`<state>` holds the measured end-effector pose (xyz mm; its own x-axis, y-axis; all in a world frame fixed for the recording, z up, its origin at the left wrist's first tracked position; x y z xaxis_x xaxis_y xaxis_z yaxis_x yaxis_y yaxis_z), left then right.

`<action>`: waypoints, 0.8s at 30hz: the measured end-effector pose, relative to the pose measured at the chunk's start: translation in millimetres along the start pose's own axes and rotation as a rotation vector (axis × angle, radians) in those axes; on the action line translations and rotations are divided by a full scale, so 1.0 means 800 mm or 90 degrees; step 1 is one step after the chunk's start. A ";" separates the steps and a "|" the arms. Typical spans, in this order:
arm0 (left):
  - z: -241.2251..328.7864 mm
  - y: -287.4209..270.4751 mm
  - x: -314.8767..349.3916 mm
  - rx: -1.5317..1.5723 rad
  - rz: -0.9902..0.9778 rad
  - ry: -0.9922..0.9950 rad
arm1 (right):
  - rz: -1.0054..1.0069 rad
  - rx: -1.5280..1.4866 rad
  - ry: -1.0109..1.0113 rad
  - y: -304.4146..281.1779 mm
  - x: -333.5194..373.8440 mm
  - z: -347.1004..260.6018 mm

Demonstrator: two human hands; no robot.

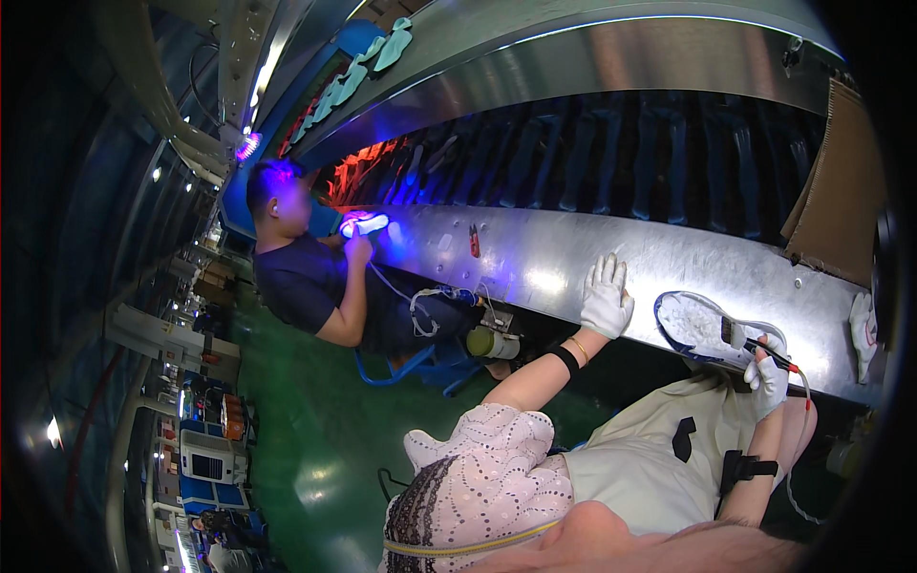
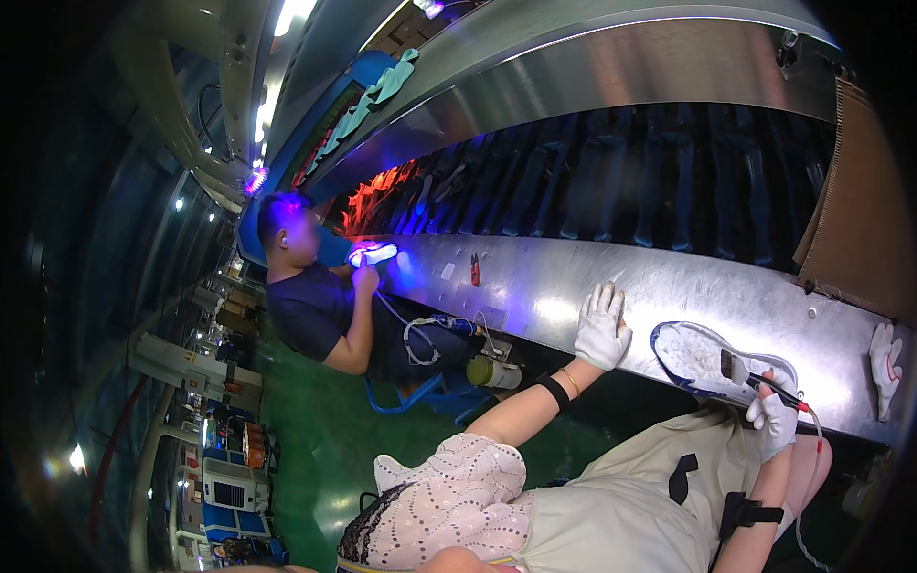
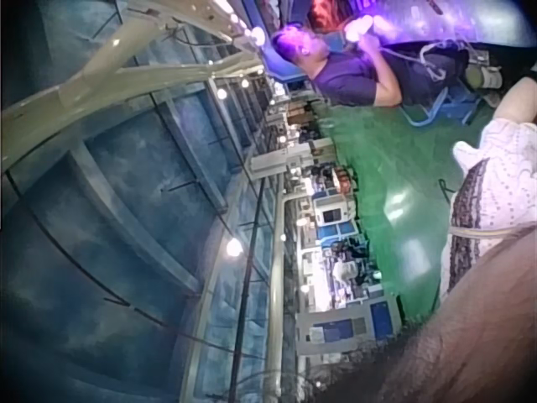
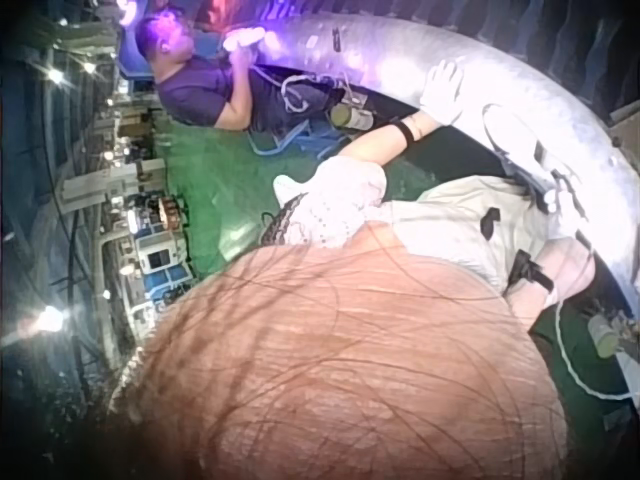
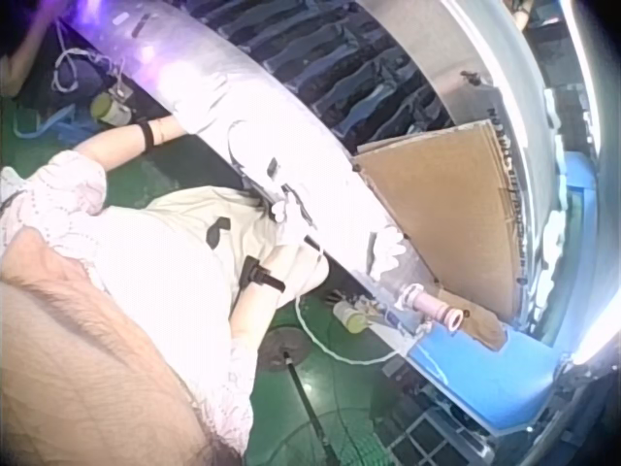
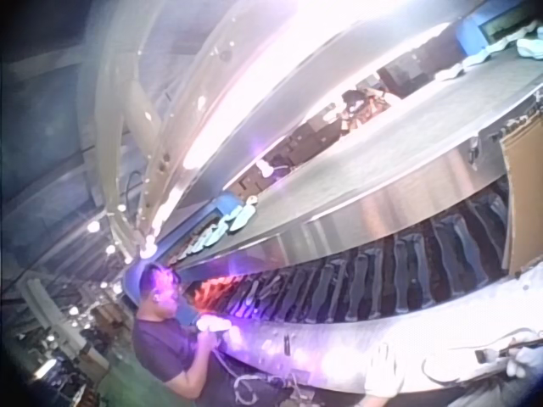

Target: Applying adhesive or coating to shoe soles using a specialized brush applicator on a production line.

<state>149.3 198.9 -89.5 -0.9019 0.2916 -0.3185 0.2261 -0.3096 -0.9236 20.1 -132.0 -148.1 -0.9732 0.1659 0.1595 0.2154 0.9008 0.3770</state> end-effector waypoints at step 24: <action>0.002 0.001 0.002 0.002 0.010 0.006 | 0.004 0.034 0.005 -0.003 0.002 0.002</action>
<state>147.5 197.3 -90.7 -0.8949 0.2955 -0.3344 0.2386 -0.3165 -0.9181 18.0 -133.2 -149.8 -0.9710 0.1693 0.1689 0.2172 0.9201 0.3260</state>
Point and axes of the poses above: each hand's wrist, its own x-axis away from the middle knuckle, its own y-axis out of the palm, z = x × y, the point moved 8 cm from there along -x, towards the middle knuckle, and after that the axes turned 2 degrees about -z, right-handed, at the moved point
